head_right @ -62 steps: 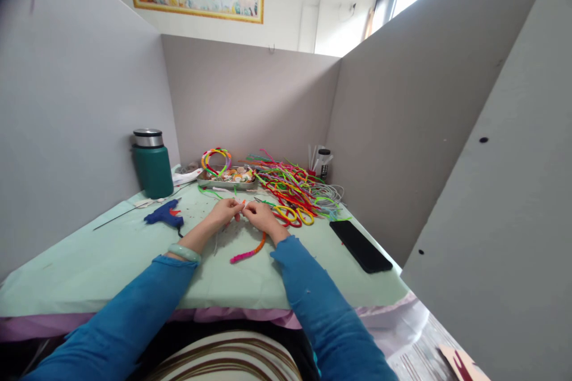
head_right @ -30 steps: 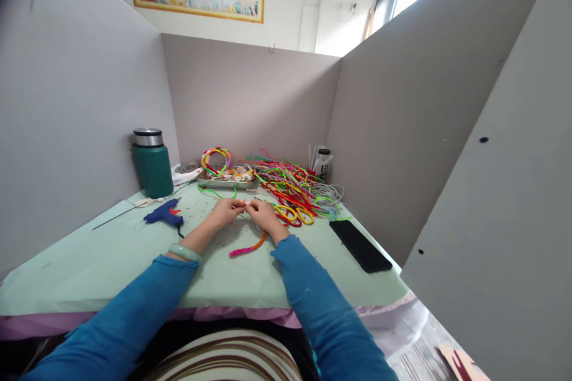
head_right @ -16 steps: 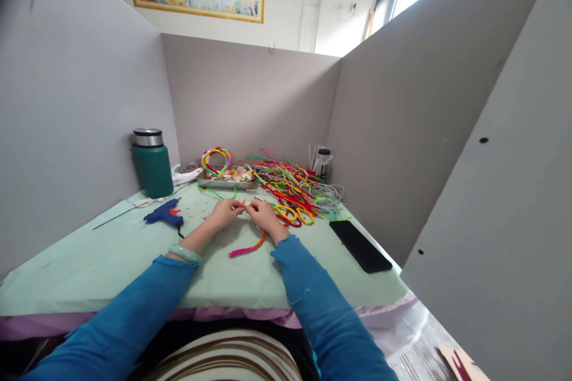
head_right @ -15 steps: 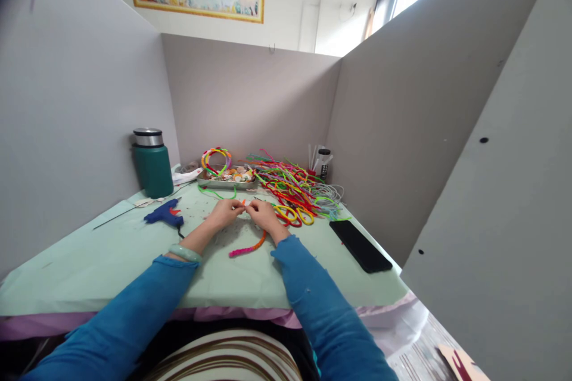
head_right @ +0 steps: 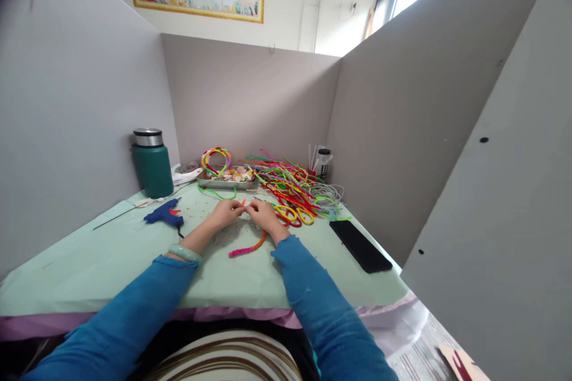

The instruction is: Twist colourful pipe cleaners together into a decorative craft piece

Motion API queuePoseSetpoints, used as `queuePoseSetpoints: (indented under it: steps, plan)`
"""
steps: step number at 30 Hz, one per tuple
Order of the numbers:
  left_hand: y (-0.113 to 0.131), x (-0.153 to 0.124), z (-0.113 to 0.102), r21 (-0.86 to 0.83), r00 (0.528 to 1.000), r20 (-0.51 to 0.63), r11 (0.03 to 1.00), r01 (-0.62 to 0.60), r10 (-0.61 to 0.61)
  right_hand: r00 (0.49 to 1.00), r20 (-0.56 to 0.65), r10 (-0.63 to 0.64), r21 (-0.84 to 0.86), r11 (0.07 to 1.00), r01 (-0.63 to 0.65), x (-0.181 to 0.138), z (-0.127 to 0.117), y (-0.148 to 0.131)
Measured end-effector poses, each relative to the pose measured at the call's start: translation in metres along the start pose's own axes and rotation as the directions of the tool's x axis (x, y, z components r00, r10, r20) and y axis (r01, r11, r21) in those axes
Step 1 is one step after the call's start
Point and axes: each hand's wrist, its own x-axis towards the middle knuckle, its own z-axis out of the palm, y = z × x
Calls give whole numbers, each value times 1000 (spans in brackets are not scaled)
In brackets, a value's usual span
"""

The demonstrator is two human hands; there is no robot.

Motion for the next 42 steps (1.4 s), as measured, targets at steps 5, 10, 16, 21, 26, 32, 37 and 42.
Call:
queuePoseSetpoints:
  steps: [5, 10, 16, 21, 26, 32, 37, 42]
  plan:
    - [3, -1, -1, 9, 1000, 18, 1000, 23, -23, 1000, -1, -2, -15, 1000, 2, 0, 0, -1]
    - [8, -4, -3, 5, 997, 42, 998, 60, -60, 1000, 1, 2, -16, 1000, -2, 0, 0, -2]
    - [11, -6, -5, -64, 995, 50, 993, 95, -92, 1000, -1, -7, -15, 1000, 7, 0, 0, 0]
    - [12, -6, -5, -112, 989, 72, 984, 138, -130, 1000, -2, -5, -11, 1000, 5, -1, -1, -2]
    - [14, -7, -6, -151, 982, 105, 974, 169, -155, 1000, 3, 6, -15, 1000, -6, -1, -2, -4]
    - [11, -8, -5, -230, 968, 145, 945, 234, -204, 1000, -3, 10, 1, 1000, -10, -1, -2, -4]
    - [11, -4, -4, -272, 962, 151, 927, 260, -226, 1000, -5, 2, 3, 1000, -2, -2, -2, -4]
    - [13, -3, -5, -323, 944, 207, 893, 315, -258, 1000, 2, 7, 10, 1000, -7, -2, -3, -5]
